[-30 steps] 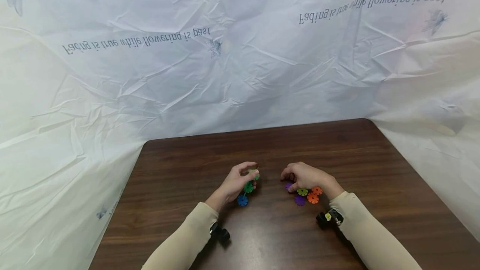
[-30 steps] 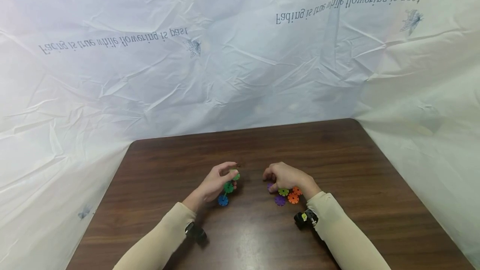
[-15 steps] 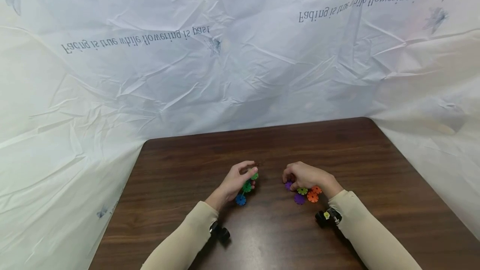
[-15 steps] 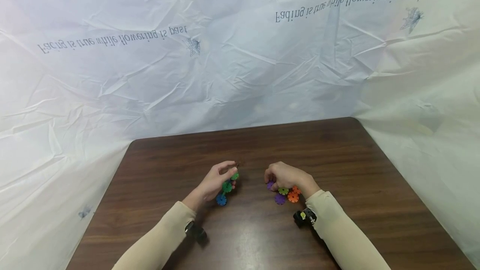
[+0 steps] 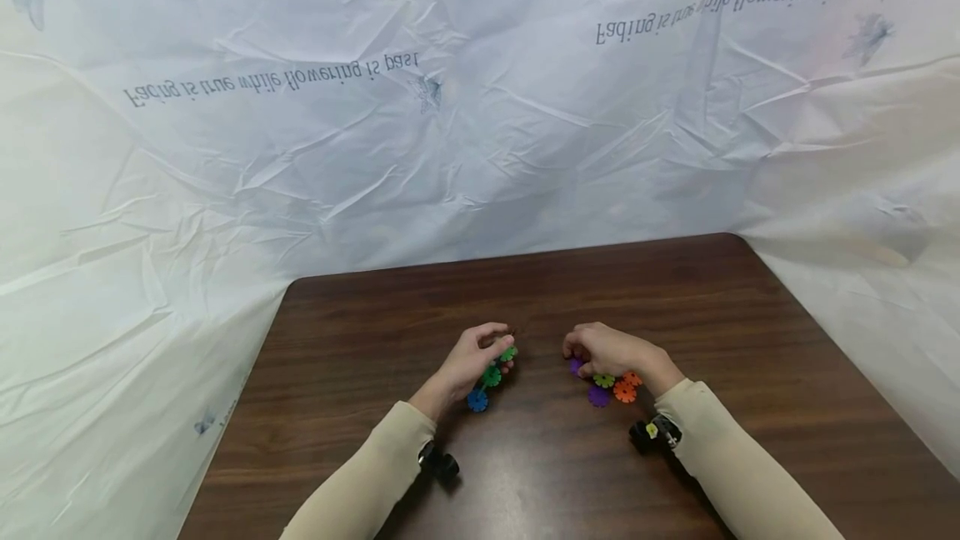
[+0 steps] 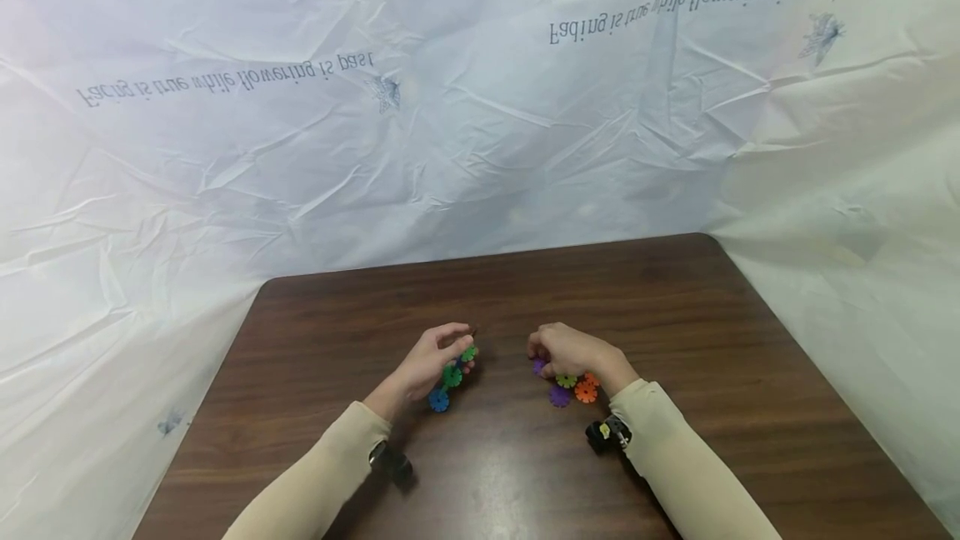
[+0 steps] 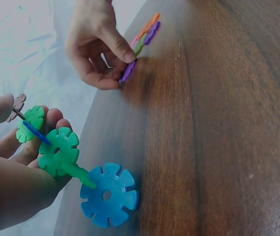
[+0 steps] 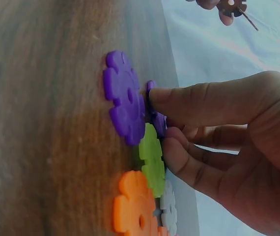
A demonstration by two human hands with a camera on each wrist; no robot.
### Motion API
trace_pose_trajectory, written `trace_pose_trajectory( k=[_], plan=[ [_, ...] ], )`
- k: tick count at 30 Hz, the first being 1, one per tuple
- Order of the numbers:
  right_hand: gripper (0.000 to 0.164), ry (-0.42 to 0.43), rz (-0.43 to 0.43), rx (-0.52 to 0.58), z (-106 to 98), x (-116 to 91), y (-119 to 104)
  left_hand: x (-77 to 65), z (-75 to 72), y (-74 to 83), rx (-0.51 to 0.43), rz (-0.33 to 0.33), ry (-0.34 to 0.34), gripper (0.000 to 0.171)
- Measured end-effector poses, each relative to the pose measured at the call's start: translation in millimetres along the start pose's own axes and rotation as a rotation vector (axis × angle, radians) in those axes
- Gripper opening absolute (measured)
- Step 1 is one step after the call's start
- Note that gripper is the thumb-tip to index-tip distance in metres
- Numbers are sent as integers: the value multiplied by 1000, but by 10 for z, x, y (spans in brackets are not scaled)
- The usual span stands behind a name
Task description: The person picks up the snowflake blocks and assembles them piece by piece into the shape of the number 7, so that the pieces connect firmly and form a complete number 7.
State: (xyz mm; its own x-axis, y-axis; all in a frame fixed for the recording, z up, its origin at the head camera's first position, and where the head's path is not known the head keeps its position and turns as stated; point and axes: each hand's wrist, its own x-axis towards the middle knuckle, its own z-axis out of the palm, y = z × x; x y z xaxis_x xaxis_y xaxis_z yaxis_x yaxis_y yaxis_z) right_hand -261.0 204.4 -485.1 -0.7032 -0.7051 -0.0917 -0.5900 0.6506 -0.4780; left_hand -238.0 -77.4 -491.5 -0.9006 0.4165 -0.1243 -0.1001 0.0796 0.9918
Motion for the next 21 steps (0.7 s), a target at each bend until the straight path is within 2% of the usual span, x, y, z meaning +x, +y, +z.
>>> trace_pose_trajectory(
  k=[5, 10, 21],
  plan=[
    [16, -4, -6, -5, 5, 7, 10, 5, 4, -9, 3, -2, -1, 57],
    [19, -12, -18, 26, 6, 9, 10, 5, 8, -14, 0, 1, -4, 57],
    [12, 113, -56, 112, -56, 23, 23, 22, -24, -11, -2, -2, -11, 57]
  ],
)
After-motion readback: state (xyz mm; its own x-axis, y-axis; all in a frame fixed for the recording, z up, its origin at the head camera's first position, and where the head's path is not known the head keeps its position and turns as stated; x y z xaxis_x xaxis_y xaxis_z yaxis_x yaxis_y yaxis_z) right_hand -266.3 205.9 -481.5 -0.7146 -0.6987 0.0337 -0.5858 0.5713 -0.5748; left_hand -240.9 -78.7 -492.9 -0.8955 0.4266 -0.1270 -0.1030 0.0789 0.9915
